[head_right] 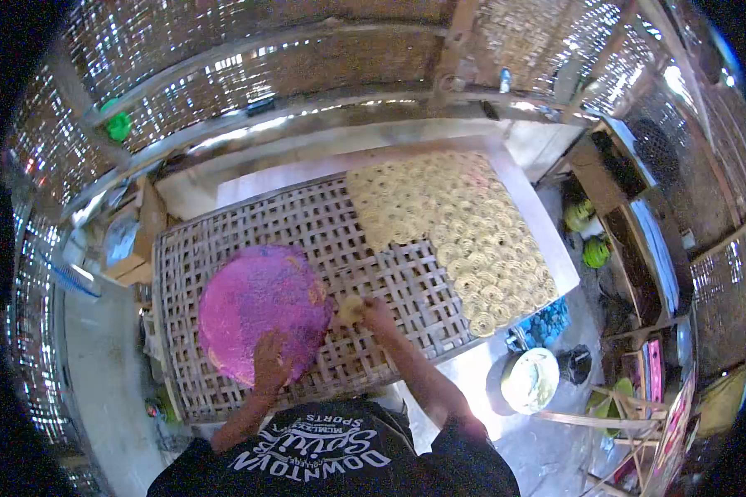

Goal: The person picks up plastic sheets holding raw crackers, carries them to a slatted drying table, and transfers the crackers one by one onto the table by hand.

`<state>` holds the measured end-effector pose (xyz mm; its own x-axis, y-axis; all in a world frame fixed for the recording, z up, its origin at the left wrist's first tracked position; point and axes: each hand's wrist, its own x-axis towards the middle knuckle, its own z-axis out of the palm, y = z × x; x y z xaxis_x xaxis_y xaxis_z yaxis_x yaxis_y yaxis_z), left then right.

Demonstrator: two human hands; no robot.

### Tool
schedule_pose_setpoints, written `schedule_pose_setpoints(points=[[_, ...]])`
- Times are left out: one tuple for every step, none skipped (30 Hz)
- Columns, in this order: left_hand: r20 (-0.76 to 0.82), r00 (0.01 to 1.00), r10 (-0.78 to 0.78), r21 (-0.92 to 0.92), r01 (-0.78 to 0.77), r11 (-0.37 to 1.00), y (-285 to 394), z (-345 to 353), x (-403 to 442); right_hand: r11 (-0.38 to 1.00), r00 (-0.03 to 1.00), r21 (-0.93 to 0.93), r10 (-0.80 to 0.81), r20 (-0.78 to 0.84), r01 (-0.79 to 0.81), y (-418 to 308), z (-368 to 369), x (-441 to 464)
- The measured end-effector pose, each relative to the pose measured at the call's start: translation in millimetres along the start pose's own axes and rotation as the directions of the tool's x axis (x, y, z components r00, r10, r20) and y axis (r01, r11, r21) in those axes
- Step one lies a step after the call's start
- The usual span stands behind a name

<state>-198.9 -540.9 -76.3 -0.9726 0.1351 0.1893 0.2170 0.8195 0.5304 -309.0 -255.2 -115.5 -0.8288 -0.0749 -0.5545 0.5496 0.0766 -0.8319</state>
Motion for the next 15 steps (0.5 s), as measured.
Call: schedule_pose_setpoints(points=[[-0.010,0.997,-0.079,0.086,0.080,0.993,-20.0,6.4,-14.8,0.989,0.992,-0.136,-0.074,-0.106,0.060,-7.4,-24.6,3.4],[-0.010,0.998,-0.064,0.182,0.064,0.981,-32.3,4.1,-26.6,0.956,0.967,-0.274,-0.159,-0.199,0.101,-17.4,-48.1,7.8],[-0.011,0.999,-0.052,0.277,0.053,0.959,-40.2,1.3,-36.6,0.949,0.910,-0.180,-0.302,-0.283,0.259,-12.4,-68.7,26.0],[-0.010,0.999,-0.043,0.253,0.044,0.967,-44.7,-0.1,-45.6,0.919,0.877,-0.289,-0.356,-0.323,0.267,-2.2,-98.1,53.4],[-0.008,0.999,-0.035,0.229,0.036,0.973,-48.1,-1.5,-53.1,0.934,0.883,-0.276,-0.316,-0.346,0.226,-2.1,-120.3,70.0],[-0.008,1.000,-0.028,0.206,0.029,0.978,-47.8,-2.9,-56.0,0.906,0.846,-0.286,-0.401,-0.352,0.311,11.0,-145.0,101.1],[0.016,0.998,-0.060,0.181,0.056,0.982,-44.5,-4.2,-56.3,0.869,0.800,-0.298,-0.484,-0.353,0.395,18.1,-163.3,126.7],[0.040,0.995,-0.091,0.158,0.084,0.984,-38.7,-8.4,-54.5,0.870,0.801,-0.339,-0.473,-0.367,0.358,5.2,-169.8,129.4],[0.064,0.991,-0.121,0.138,0.112,0.984,-32.4,-15.2,-50.9,0.869,0.802,-0.377,-0.461,-0.380,0.320,-12.0,-173.5,125.9],[0.025,0.997,-0.067,0.192,0.061,0.979,-19.7,-22.1,-43.3,0.867,0.802,-0.411,-0.449,-0.395,0.282,-25.1,-176.0,123.0],[0.047,0.998,-0.048,0.204,0.037,0.978,-26.8,-18.8,-42.4,0.828,0.779,-0.505,-0.478,-0.406,0.245,-34.8,-176.7,120.0],[0.070,0.997,-0.029,0.216,0.014,0.976,-38.6,-15.1,-45.0,0.781,0.756,-0.591,-0.508,-0.413,0.202,-41.6,-177.8,119.0],[0.094,0.996,-0.012,0.227,-0.010,0.974,-49.4,-11.0,-49.0,0.727,0.733,-0.669,-0.537,-0.417,0.152,-47.7,-178.5,119.8],[0.114,0.993,-0.036,0.218,0.010,0.976,-49.9,-11.3,-48.1,0.716,0.775,-0.697,-0.458,-0.435,0.032,-53.4,-182.3,123.5],[0.137,0.989,-0.061,0.209,0.032,0.977,-50.6,-11.6,-48.4,0.646,0.740,-0.761,-0.535,-0.408,0.048,-54.2,-184.7,123.2]])
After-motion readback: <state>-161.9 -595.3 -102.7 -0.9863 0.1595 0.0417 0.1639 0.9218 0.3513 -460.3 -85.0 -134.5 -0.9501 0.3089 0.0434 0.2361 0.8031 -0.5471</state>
